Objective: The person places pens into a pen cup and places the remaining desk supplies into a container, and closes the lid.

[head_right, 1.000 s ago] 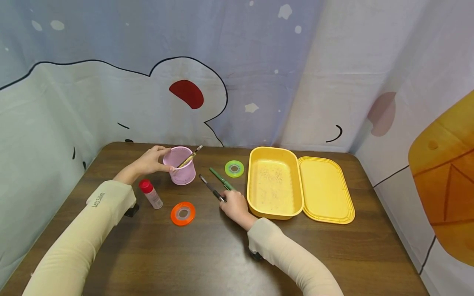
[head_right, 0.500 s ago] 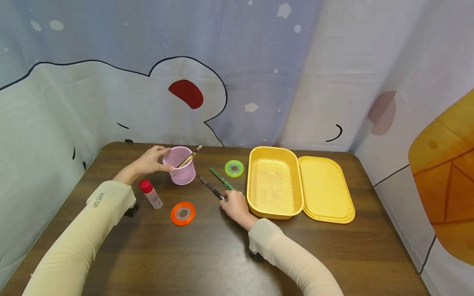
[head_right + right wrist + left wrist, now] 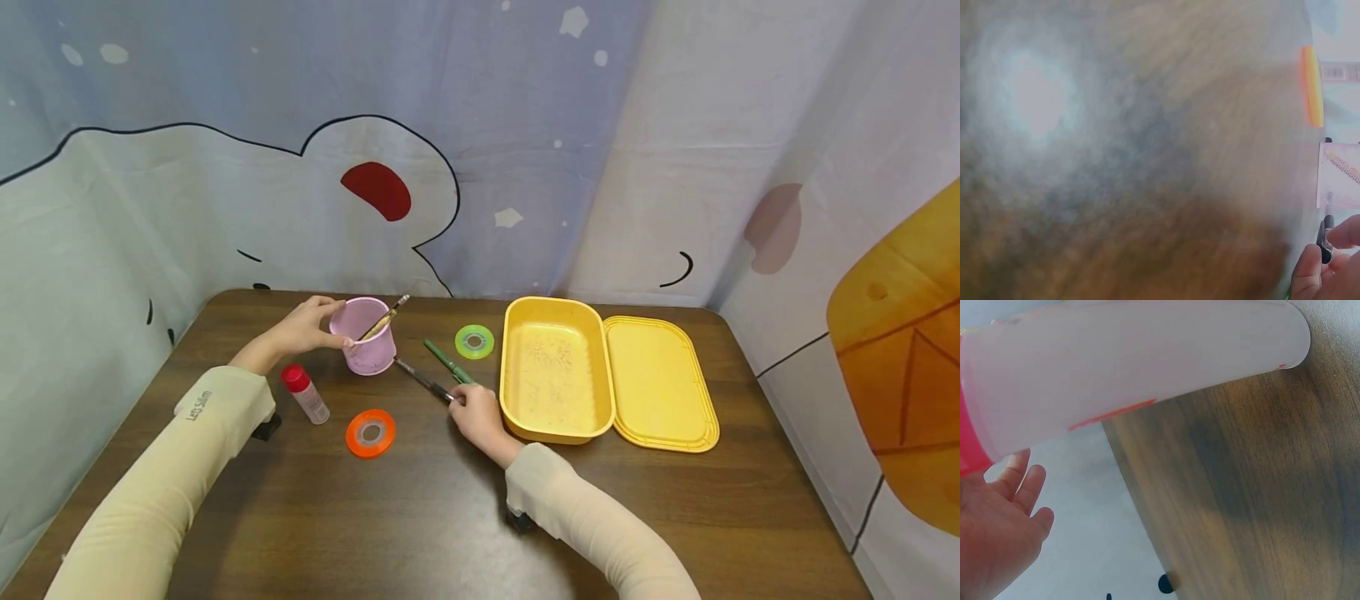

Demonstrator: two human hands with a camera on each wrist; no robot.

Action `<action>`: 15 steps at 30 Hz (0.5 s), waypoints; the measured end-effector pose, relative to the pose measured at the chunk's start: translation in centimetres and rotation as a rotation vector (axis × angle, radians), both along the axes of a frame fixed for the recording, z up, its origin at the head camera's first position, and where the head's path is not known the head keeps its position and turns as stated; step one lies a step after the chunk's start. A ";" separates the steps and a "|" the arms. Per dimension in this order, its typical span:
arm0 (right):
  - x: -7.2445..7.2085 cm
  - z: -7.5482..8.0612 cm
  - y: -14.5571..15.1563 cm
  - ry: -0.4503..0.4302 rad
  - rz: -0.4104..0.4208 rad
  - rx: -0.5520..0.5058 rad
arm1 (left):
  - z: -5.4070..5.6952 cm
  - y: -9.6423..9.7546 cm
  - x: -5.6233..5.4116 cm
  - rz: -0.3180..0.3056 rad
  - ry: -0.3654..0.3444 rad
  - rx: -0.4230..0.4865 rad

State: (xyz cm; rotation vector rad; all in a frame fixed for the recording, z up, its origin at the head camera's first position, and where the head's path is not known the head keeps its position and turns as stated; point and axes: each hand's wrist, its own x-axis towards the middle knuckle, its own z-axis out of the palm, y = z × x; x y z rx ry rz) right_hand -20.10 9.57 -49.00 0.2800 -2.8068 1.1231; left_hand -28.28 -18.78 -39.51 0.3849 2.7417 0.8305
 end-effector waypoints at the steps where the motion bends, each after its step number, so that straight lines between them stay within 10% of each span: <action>1: 0.1 0.1 0.0 0.011 0.002 -0.009 | 0.0 0.0 0.0 0.000 0.001 0.001; 15: 1.6 2.2 0.5 0.076 0.068 -0.147 | -0.3 -0.1 -0.1 0.004 -0.006 0.012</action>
